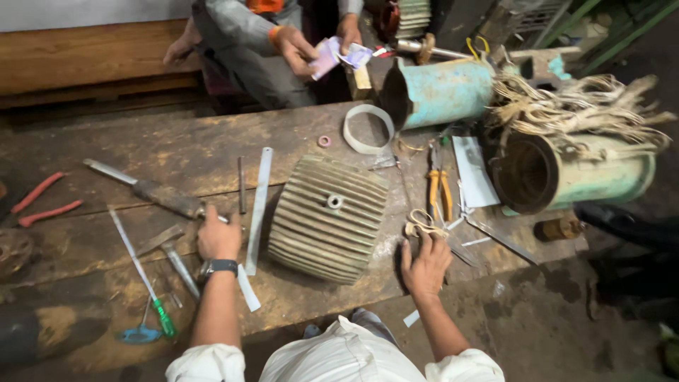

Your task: The person cuts and folds small white paper strips at the workbench and inserts them into the opening of an electric motor housing, then rotates and repositions the housing and fits the ribbed fan cover over it, pressing it into place by hand.

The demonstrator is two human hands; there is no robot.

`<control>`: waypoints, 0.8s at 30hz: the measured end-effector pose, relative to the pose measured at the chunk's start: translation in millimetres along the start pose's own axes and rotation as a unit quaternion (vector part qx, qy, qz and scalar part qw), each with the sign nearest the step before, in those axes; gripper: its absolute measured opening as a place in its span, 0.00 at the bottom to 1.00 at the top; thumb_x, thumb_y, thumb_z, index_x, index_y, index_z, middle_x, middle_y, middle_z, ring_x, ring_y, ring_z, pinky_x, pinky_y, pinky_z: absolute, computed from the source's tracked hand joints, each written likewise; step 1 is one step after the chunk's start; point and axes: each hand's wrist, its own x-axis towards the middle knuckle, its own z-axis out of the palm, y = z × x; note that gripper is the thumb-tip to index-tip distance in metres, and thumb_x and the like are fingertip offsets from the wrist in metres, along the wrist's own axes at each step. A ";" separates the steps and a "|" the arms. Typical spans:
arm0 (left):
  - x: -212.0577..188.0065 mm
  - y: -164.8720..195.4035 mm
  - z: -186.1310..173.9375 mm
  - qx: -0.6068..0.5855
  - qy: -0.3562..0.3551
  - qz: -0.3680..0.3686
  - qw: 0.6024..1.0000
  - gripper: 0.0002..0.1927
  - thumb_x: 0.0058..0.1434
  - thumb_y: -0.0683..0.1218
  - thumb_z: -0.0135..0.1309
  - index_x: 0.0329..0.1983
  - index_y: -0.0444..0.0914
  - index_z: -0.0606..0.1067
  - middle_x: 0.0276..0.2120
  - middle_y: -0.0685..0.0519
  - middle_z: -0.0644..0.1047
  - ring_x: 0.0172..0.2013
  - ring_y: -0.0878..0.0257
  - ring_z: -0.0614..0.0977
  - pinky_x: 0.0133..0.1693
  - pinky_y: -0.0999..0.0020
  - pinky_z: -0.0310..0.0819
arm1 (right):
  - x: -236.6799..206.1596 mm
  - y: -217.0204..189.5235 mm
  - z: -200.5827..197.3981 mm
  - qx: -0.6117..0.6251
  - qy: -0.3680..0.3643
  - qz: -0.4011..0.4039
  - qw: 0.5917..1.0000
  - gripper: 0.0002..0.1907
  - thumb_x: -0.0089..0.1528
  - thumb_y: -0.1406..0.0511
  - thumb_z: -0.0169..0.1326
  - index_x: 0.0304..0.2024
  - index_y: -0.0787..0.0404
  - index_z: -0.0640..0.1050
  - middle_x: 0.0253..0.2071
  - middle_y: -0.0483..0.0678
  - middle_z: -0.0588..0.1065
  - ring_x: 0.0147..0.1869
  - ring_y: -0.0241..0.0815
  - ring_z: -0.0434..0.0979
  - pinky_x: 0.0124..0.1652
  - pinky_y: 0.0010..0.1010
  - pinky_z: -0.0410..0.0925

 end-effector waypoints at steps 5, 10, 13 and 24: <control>9.3 -10.6 -3.6 -0.133 0.030 -0.054 0.989 0.31 0.60 0.55 0.56 0.65 0.43 0.64 0.44 0.32 0.80 0.45 0.31 0.80 0.46 0.40 0.73 | -3.0 3.0 8.5 0.016 -0.004 -0.017 1.000 0.24 0.64 0.57 0.56 0.57 0.67 0.73 0.53 0.63 0.71 0.57 0.65 0.69 0.58 0.53 0.62; 7.2 -35.2 -18.0 -0.226 0.033 -0.106 0.968 0.27 0.64 0.53 0.52 0.65 0.44 0.63 0.44 0.32 0.79 0.45 0.32 0.80 0.46 0.41 0.73 | -5.8 5.2 19.1 0.002 -0.026 -0.007 1.000 0.26 0.67 0.55 0.55 0.58 0.70 0.72 0.55 0.65 0.70 0.59 0.67 0.68 0.59 0.53 0.62; 0.2 -59.6 -33.0 -0.249 0.003 -0.144 0.958 0.26 0.63 0.52 0.50 0.64 0.46 0.62 0.42 0.34 0.80 0.42 0.33 0.83 0.44 0.42 0.74 | -5.9 7.0 23.6 0.007 -0.009 -0.032 0.999 0.27 0.68 0.54 0.54 0.59 0.71 0.72 0.57 0.64 0.70 0.61 0.66 0.68 0.60 0.53 0.62; -35.2 -180.9 -92.6 -0.041 0.084 -0.199 0.976 0.23 0.67 0.49 0.50 0.64 0.50 0.61 0.41 0.33 0.80 0.44 0.31 0.80 0.43 0.38 0.72 | -12.8 5.5 29.8 -0.015 -0.014 -0.038 0.999 0.29 0.71 0.52 0.53 0.60 0.72 0.71 0.58 0.66 0.70 0.62 0.68 0.67 0.62 0.54 0.62</control>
